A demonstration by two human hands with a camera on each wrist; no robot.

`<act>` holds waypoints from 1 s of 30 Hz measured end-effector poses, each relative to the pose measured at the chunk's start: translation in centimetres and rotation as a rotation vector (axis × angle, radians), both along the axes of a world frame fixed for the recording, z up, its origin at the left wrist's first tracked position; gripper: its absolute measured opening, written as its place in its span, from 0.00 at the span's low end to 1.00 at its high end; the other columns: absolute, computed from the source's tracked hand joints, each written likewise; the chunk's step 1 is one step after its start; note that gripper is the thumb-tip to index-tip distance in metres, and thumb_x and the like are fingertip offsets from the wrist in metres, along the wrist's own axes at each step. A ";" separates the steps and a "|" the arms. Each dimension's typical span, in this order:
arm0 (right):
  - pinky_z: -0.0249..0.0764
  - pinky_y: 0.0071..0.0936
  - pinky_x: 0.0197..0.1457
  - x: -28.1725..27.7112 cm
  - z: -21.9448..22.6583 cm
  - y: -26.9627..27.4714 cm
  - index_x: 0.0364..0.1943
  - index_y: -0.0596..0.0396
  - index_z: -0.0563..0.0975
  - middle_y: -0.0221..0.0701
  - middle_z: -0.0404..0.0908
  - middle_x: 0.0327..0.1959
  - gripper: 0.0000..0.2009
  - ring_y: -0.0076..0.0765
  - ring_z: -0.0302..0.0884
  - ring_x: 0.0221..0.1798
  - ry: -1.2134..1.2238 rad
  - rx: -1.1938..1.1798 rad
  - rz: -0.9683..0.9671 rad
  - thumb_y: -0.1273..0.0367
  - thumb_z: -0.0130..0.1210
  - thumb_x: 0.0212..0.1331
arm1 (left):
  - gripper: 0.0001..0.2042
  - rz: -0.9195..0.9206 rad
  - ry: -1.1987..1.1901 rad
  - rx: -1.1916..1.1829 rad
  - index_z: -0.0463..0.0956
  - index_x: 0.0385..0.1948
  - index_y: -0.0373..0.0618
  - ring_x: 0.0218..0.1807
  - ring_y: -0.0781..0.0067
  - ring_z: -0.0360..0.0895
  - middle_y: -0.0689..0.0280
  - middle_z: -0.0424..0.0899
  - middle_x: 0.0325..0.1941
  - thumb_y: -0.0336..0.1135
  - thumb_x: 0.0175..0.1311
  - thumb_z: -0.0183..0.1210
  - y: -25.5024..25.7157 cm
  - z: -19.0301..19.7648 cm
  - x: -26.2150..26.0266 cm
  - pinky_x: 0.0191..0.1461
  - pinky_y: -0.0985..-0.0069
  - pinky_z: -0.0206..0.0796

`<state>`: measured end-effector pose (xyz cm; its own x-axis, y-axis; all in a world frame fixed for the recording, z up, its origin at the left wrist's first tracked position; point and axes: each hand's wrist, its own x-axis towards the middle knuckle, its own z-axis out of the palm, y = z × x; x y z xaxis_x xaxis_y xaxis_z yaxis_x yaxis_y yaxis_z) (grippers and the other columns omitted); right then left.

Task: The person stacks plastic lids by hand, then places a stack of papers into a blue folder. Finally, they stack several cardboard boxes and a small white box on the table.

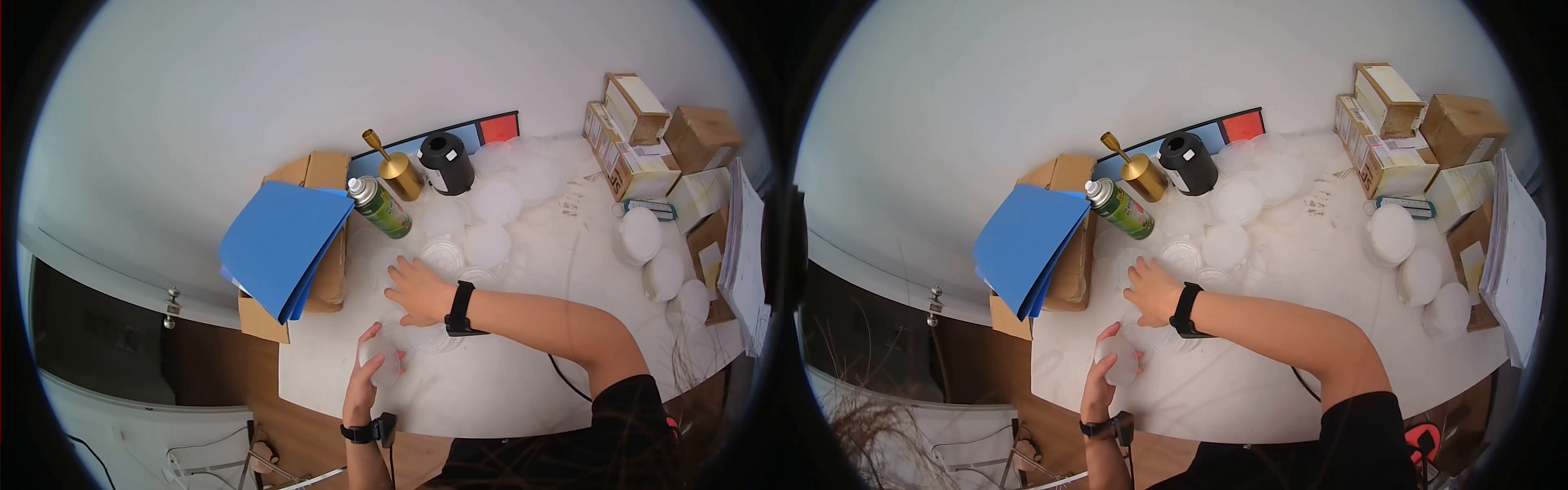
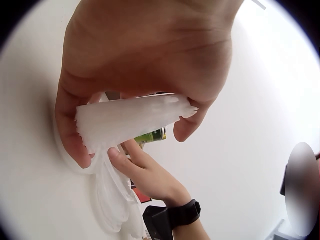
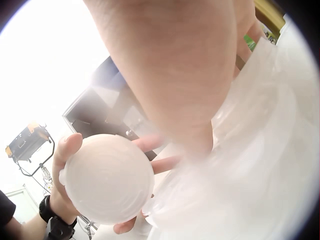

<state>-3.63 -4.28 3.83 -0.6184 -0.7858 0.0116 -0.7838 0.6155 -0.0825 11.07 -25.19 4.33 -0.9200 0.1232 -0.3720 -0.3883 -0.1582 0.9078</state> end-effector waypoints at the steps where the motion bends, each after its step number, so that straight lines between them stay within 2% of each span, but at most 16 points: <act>1: 0.64 0.54 0.72 0.4 0.0 1.4 0.64 0.48 0.78 0.49 0.68 0.72 0.33 0.63 0.58 0.77 0.007 -0.020 0.008 0.43 0.62 0.60 | 0.39 -0.018 0.000 -0.011 0.58 0.76 0.48 0.57 0.53 0.81 0.53 0.67 0.69 0.44 0.64 0.64 1.1 -0.1 0.0 0.52 0.59 0.81; 3: 0.61 0.55 0.75 1.1 0.4 4.4 0.61 0.51 0.80 0.50 0.68 0.72 0.30 0.62 0.58 0.77 0.009 -0.036 0.004 0.46 0.63 0.61 | 0.40 -0.060 0.005 -0.036 0.57 0.76 0.47 0.56 0.52 0.82 0.52 0.70 0.66 0.46 0.62 0.64 3.4 0.1 -0.5 0.51 0.58 0.82; 6: 0.57 0.56 0.78 1.6 0.3 8.3 0.60 0.52 0.79 0.49 0.68 0.73 0.30 0.61 0.58 0.78 0.111 0.022 -0.039 0.46 0.62 0.62 | 0.39 -0.134 0.019 -0.017 0.57 0.77 0.48 0.57 0.53 0.81 0.55 0.69 0.66 0.45 0.64 0.64 6.4 0.9 -1.6 0.53 0.58 0.81; 7: 0.54 0.56 0.80 1.8 0.6 9.4 0.61 0.53 0.79 0.49 0.67 0.74 0.29 0.60 0.58 0.78 0.104 0.014 -0.059 0.49 0.63 0.62 | 0.39 -0.154 0.016 -0.002 0.57 0.77 0.48 0.57 0.53 0.81 0.56 0.69 0.66 0.44 0.64 0.64 7.4 1.1 -2.2 0.53 0.58 0.80; 10: 0.53 0.57 0.81 1.6 -0.6 12.6 0.61 0.53 0.79 0.49 0.66 0.75 0.28 0.60 0.57 0.79 0.316 -0.037 -0.120 0.52 0.66 0.61 | 0.38 -0.227 0.023 0.038 0.57 0.77 0.48 0.59 0.54 0.81 0.58 0.66 0.69 0.43 0.65 0.63 9.8 1.3 -4.0 0.53 0.58 0.80; 12: 0.54 0.57 0.80 2.8 -0.4 14.6 0.62 0.52 0.78 0.49 0.65 0.75 0.30 0.61 0.57 0.79 0.345 -0.085 -0.209 0.52 0.67 0.59 | 0.37 -0.288 0.040 0.057 0.57 0.76 0.48 0.60 0.54 0.80 0.59 0.64 0.71 0.42 0.66 0.62 10.6 0.7 -5.1 0.53 0.58 0.80; 13: 0.54 0.57 0.80 3.8 0.5 15.5 0.63 0.52 0.78 0.49 0.65 0.76 0.31 0.61 0.57 0.79 0.360 -0.110 -0.249 0.52 0.68 0.59 | 0.37 -0.276 0.075 0.053 0.58 0.76 0.48 0.60 0.54 0.80 0.59 0.64 0.71 0.41 0.66 0.62 10.6 0.9 -5.4 0.53 0.58 0.80; 16: 0.52 0.61 0.80 9.3 3.6 17.7 0.67 0.47 0.76 0.49 0.64 0.76 0.33 0.61 0.55 0.80 0.106 -0.274 -0.232 0.48 0.65 0.60 | 0.35 -0.185 0.179 -0.018 0.58 0.76 0.48 0.59 0.58 0.80 0.58 0.66 0.70 0.39 0.67 0.61 9.0 2.3 -6.9 0.53 0.61 0.79; 19: 0.51 0.67 0.79 13.6 3.6 18.9 0.72 0.40 0.72 0.48 0.57 0.80 0.37 0.63 0.51 0.82 0.047 -0.098 -0.212 0.45 0.65 0.59 | 0.35 -0.057 0.226 -0.240 0.58 0.76 0.46 0.57 0.63 0.80 0.57 0.71 0.65 0.39 0.68 0.61 6.1 4.3 -9.0 0.52 0.64 0.78; 21: 0.50 0.72 0.78 14.7 2.0 19.8 0.73 0.38 0.71 0.48 0.54 0.82 0.38 0.65 0.48 0.82 0.030 -0.117 -0.286 0.45 0.66 0.59 | 0.36 -0.040 0.192 -0.420 0.58 0.76 0.46 0.54 0.64 0.81 0.57 0.74 0.60 0.40 0.67 0.62 4.4 4.8 -10.8 0.50 0.66 0.78; 24: 0.50 0.77 0.76 14.4 0.2 20.5 0.74 0.38 0.70 0.48 0.52 0.83 0.38 0.67 0.47 0.82 0.048 -0.186 -0.430 0.47 0.66 0.59 | 0.36 -0.129 0.033 -0.478 0.59 0.75 0.45 0.49 0.66 0.81 0.58 0.77 0.53 0.41 0.66 0.62 2.0 3.4 -13.9 0.46 0.67 0.77; 25: 0.50 0.78 0.75 13.8 -0.3 20.7 0.74 0.38 0.69 0.48 0.51 0.83 0.38 0.68 0.46 0.82 0.066 -0.214 -0.484 0.48 0.66 0.60 | 0.35 -0.141 -0.032 -0.435 0.60 0.75 0.46 0.45 0.66 0.81 0.58 0.76 0.54 0.42 0.66 0.62 1.9 3.3 -14.3 0.44 0.67 0.76; 26: 0.51 0.78 0.75 13.2 -0.8 21.0 0.74 0.38 0.70 0.49 0.51 0.83 0.37 0.68 0.46 0.82 0.088 -0.216 -0.504 0.50 0.66 0.60 | 0.35 -0.141 -0.034 -0.429 0.60 0.75 0.46 0.45 0.66 0.81 0.58 0.76 0.54 0.42 0.66 0.62 2.0 3.3 -14.2 0.44 0.67 0.76; 30: 0.53 0.77 0.74 9.8 -2.4 22.4 0.72 0.41 0.72 0.51 0.52 0.82 0.33 0.70 0.46 0.82 0.167 -0.209 -0.600 0.59 0.66 0.61 | 0.34 -0.215 -0.030 -0.346 0.61 0.75 0.47 0.47 0.67 0.80 0.59 0.77 0.53 0.41 0.68 0.62 5.7 4.5 -12.3 0.47 0.67 0.76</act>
<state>6.19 18.08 1.42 -0.9253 -0.2756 0.2604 -0.3219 0.9340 -0.1551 -1.18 -19.48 8.85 -0.8749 0.1746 -0.4518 -0.4065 0.2425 0.8809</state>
